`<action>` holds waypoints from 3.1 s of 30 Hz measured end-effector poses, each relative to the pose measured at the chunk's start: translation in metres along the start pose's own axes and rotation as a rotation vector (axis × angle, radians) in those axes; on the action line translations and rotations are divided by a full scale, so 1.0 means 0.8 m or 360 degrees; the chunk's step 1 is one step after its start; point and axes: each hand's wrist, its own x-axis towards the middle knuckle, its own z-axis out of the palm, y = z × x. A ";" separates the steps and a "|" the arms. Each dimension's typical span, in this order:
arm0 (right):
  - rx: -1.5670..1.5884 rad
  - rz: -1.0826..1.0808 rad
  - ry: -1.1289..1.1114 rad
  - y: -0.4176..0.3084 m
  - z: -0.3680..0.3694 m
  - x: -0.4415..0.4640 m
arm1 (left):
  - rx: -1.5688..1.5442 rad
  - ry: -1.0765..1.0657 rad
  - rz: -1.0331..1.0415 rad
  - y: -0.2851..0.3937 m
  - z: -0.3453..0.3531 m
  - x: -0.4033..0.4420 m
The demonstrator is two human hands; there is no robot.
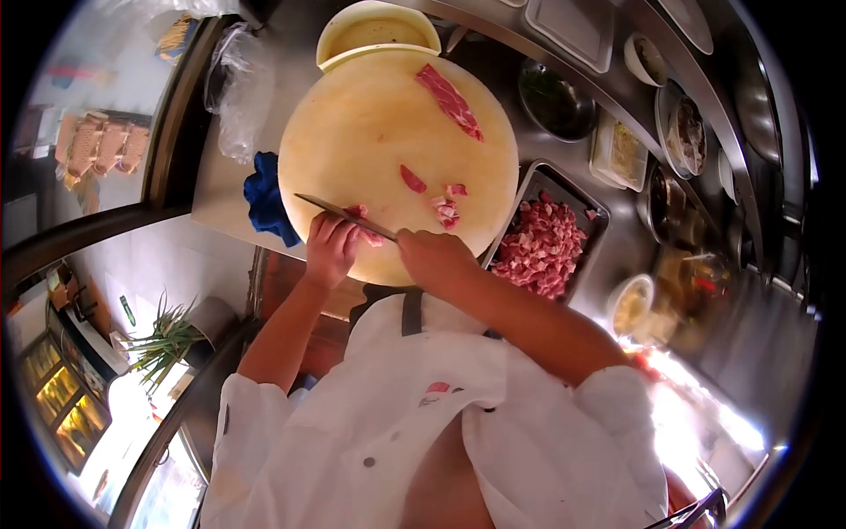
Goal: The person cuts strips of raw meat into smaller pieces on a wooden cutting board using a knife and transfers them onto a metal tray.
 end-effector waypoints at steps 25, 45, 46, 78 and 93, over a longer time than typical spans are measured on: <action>0.0377 0.0270 0.0649 0.105 0.008 -0.143 | -0.0041 -0.0626 0.0039 0.000 -0.044 0.053; 0.1355 0.0848 0.0773 0.133 0.040 -0.143 | -0.0097 -0.0634 -0.0462 0.047 -0.060 0.021; 0.1271 0.0830 0.0794 0.123 0.028 -0.144 | 0.0026 -0.0407 -0.0233 0.057 -0.053 0.029; 0.0321 0.0542 0.0128 0.021 0.035 -0.119 | -0.0304 -0.0357 0.0274 0.055 0.030 0.037; 0.0105 0.0278 0.0276 0.027 0.014 -0.069 | -0.0279 -0.0206 0.0266 0.064 0.017 0.020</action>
